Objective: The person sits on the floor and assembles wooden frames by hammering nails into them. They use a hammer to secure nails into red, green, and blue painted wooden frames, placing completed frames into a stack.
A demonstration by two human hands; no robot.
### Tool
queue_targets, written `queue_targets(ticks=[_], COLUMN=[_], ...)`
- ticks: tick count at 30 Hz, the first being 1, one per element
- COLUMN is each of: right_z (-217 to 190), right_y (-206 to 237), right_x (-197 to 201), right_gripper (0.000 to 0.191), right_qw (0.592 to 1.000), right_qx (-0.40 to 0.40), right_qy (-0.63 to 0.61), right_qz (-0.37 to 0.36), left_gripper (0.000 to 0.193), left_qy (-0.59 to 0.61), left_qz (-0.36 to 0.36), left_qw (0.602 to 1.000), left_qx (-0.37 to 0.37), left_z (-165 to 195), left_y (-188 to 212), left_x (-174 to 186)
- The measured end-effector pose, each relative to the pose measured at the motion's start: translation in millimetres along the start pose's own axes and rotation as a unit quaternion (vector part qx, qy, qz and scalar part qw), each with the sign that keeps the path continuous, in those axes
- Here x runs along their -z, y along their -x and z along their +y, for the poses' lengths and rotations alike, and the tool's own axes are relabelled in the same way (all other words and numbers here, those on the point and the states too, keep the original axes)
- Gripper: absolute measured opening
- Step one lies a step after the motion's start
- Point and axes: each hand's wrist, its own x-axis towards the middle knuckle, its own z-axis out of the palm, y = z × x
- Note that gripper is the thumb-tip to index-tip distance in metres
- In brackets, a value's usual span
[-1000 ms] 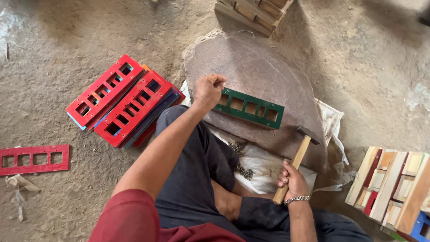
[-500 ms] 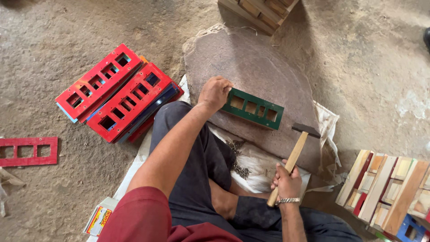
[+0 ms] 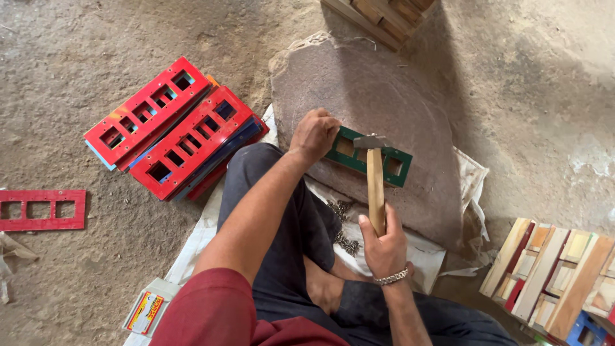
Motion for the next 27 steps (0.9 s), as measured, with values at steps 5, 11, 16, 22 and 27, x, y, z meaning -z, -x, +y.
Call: queue_targets(ticks=[5, 11, 16, 22, 27], right_z=[-20, -16, -18, -27, -28], right_y=[-17, -34, -46, -52, -53], right_x=[-9, -17, -22, -26, -27], right_gripper=[0.064, 0.070, 0.070, 0.072, 0.072], right_qw=[1.000, 0.996, 0.992, 0.993, 0.993], right_qx=[0.011, 0.071, 0.101, 0.049, 0.074], right_qy=[0.028, 0.044, 0.058, 0.089, 0.079], right_qz=[-0.008, -0.014, -0.041, -0.056, -0.051], left_gripper=[0.012, 0.013, 0.028, 0.043, 0.050], left_qy=[-0.018, 0.004, 0.022, 0.067, 0.089], left_qz=[0.005, 0.031, 0.044, 0.030, 0.017], left_qw=[1.000, 0.999, 0.999, 0.996, 0.994], left_qx=[-0.005, -0.016, -0.005, 0.042, 0.055], left_z=[2, 4, 4, 4, 5], left_y=[0, 0, 0, 1, 2], left_x=[0, 3, 2, 4, 5])
